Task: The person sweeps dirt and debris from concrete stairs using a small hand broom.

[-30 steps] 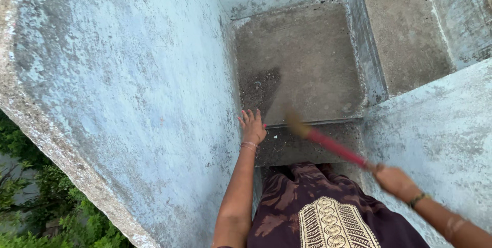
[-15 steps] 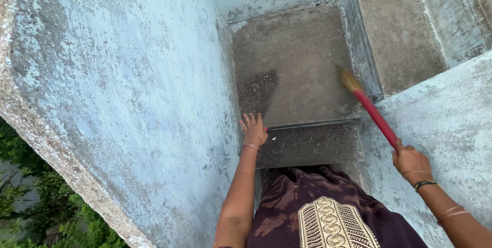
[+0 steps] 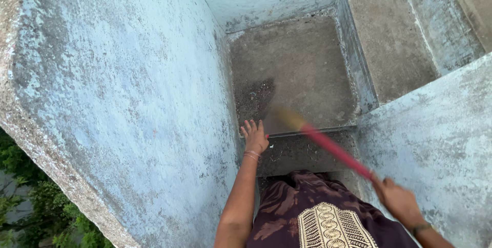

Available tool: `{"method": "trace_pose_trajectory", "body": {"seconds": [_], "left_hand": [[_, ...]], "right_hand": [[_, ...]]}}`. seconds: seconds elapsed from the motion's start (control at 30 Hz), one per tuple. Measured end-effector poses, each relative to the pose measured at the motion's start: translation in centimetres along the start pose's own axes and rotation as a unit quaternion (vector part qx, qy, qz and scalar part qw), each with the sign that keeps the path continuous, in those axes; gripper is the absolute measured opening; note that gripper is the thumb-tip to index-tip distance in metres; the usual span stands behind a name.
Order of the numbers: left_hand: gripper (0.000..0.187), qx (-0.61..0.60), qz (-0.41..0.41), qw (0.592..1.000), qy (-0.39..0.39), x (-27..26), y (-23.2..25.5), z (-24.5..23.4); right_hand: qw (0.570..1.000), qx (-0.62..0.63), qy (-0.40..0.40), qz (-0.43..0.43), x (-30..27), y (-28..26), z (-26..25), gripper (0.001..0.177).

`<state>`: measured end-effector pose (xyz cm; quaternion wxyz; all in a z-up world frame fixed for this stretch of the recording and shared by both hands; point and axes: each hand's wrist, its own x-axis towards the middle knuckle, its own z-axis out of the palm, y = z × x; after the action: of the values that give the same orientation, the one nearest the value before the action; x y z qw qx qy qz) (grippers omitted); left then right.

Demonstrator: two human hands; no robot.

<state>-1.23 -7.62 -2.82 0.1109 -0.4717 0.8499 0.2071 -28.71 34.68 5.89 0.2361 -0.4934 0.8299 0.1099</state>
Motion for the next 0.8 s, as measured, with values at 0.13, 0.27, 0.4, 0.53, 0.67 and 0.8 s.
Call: {"method": "trace_pose_trajectory", "body": {"seconds": [0.13, 0.27, 0.4, 0.53, 0.67, 0.8], "left_hand": [[0.083, 0.006, 0.008, 1.0, 0.004, -0.7, 1.4, -0.8], [0.083, 0.025, 0.009, 1.0, 0.015, -1.9, 2.2, -2.9], [0.083, 0.094, 0.033, 0.995, 0.023, -2.5, 1.1, -6.6], [0.082, 0.188, 0.06, 0.98, 0.005, -2.2, -1.7, -12.4], [0.077, 0.288, 0.083, 0.951, 0.079, -1.7, -4.2, -20.1], [0.075, 0.38, 0.077, 0.911, 0.141, -0.6, -5.7, -32.1]], "right_hand": [[0.986, 0.049, 0.135, 0.082, 8.7, 2.3, -3.5, 0.058], [0.968, 0.066, 0.197, 0.139, 17.1, 2.2, -6.7, 0.052], [0.969, 0.064, 0.185, 0.15, 22.2, -1.8, -7.2, 0.042], [0.982, 0.063, 0.169, 0.055, 22.9, -3.8, -6.3, 0.049], [0.982, 0.061, 0.168, 0.058, 24.2, -3.4, -7.3, 0.056], [0.969, 0.114, 0.19, 0.108, 29.1, -2.3, -10.8, 0.056]]}}
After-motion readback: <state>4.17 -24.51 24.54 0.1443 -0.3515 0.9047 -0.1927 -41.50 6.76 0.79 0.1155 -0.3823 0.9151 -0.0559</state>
